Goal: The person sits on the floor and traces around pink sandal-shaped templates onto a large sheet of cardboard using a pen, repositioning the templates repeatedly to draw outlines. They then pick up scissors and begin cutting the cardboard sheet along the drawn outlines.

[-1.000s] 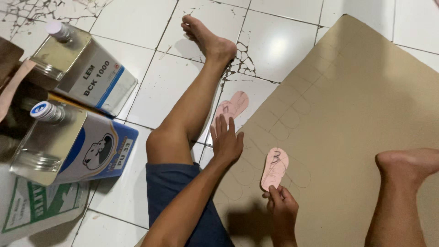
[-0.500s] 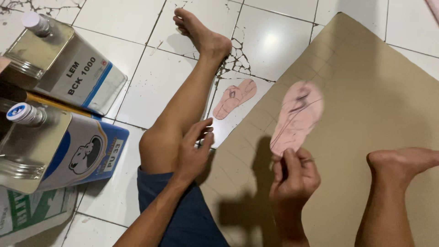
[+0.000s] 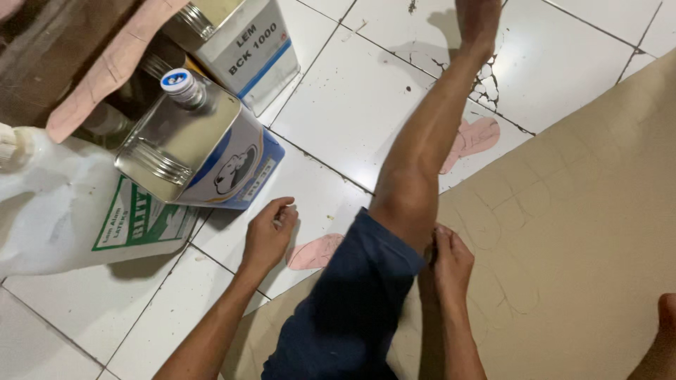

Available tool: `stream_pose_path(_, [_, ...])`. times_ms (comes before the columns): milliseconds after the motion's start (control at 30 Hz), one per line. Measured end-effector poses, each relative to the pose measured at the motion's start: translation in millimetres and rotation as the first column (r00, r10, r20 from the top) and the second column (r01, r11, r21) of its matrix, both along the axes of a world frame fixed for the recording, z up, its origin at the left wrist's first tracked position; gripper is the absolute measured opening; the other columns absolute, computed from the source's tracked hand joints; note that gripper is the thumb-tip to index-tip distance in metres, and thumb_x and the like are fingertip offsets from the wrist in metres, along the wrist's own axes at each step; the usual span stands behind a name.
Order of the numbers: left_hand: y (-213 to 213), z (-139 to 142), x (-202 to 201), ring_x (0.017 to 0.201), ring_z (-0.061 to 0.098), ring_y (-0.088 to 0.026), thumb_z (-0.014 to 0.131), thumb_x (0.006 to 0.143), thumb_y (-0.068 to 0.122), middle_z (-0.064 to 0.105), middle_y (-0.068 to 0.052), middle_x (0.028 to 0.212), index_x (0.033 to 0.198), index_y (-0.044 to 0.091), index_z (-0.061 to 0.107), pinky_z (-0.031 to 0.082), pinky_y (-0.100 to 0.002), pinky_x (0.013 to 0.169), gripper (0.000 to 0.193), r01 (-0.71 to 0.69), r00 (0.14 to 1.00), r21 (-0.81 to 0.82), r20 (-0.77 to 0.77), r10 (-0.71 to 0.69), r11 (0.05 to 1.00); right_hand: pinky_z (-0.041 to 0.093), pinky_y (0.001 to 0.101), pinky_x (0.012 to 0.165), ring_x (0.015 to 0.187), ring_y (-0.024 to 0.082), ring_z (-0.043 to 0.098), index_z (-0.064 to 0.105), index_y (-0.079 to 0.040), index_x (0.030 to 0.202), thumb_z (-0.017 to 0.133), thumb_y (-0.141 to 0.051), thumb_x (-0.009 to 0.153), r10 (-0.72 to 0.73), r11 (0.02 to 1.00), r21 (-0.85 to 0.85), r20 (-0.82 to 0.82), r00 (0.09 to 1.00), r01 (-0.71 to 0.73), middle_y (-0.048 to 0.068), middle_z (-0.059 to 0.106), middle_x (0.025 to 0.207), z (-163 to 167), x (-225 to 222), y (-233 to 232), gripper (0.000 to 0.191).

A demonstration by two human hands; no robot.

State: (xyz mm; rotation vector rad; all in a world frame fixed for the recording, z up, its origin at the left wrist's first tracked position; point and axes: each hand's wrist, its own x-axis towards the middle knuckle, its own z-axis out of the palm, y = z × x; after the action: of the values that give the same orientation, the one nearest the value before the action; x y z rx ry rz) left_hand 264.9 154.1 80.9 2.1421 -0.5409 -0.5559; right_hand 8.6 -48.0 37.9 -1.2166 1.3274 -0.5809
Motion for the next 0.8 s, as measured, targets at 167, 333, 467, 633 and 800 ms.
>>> stream_pose_path(167, [9.9, -23.4, -30.1, 0.104, 0.059, -0.037, 0.084, 0.07, 0.024, 0.062, -0.02, 0.115, 0.129, 0.002, 0.061, 0.048, -0.045, 0.082, 0.067, 0.355, 0.881, 0.199, 0.255, -0.398, 0.914, 0.043, 0.0266, 0.061, 0.068, 0.011, 0.054, 0.074, 0.001, 0.118, 0.057, -0.024, 0.105, -0.011, 1.0, -0.004, -0.137, 0.991, 0.011, 0.003, 0.068, 0.081, 24.6, -29.9, 13.4, 0.033])
stream_pose_path(333, [9.3, -17.0, -42.4, 0.1, 0.058, -0.037, 0.086, 0.071, 0.022, 0.063, -0.018, 0.105, 0.127, 0.002, 0.061, 0.044, -0.049, 0.089, 0.065, 0.34, 0.872, 0.378, 0.216, -0.439, 0.861, 0.05, 0.0281, 0.081, 0.079, 0.014, 0.064, 0.071, 0.004, 0.117, 0.056, -0.02, 0.105, -0.153, 0.969, 0.158, -0.21, 0.966, 0.188, 0.008, 0.072, 0.081, 25.9, -79.7, 35.7, 0.03])
stream_pose_path(467, [-8.8, 9.6, -32.2, 0.087, 0.062, -0.028, 0.077, 0.087, 0.017, 0.065, -0.012, 0.092, 0.102, 0.001, 0.069, 0.051, -0.041, 0.08, 0.024, 0.126, 0.984, 0.141, 0.106, -0.142, 0.982, 0.052, 0.0285, 0.085, 0.08, 0.017, 0.064, 0.069, 0.009, 0.112, 0.06, -0.014, 0.105, -0.35, 0.929, 0.173, 0.129, 0.928, 0.327, 0.01, 0.067, 0.08, 11.2, -118.7, 48.1, 0.026])
stream_pose_path(633, [-72.6, 57.8, -70.6, 0.083, 0.065, -0.012, 0.066, 0.094, 0.006, 0.069, -0.003, 0.096, 0.112, 0.0, 0.062, 0.054, -0.026, 0.075, 0.019, -0.2, 0.896, -0.571, -0.436, -0.088, 0.796, 0.04, 0.026, 0.058, 0.066, 0.012, 0.055, 0.071, 0.007, 0.114, 0.06, -0.015, 0.103, -0.388, 0.918, 0.121, 0.08, 0.918, 0.378, 0.009, 0.069, 0.079, 1.8, -156.4, 33.6, 0.027])
stream_pose_path(800, [-174.1, 41.4, -198.1, 0.081, 0.064, -0.012, 0.066, 0.094, 0.007, 0.069, -0.003, 0.097, 0.116, 0.004, 0.061, 0.051, -0.027, 0.069, 0.023, -0.29, 0.407, -0.544, -0.815, -0.413, 0.788, 0.037, 0.0264, 0.052, 0.064, 0.012, 0.053, 0.069, 0.006, 0.12, 0.061, -0.016, 0.102, -0.493, 0.868, 0.082, 0.252, 0.833, 0.49, 0.009, 0.069, 0.082, -12.7, -197.0, 13.9, 0.03])
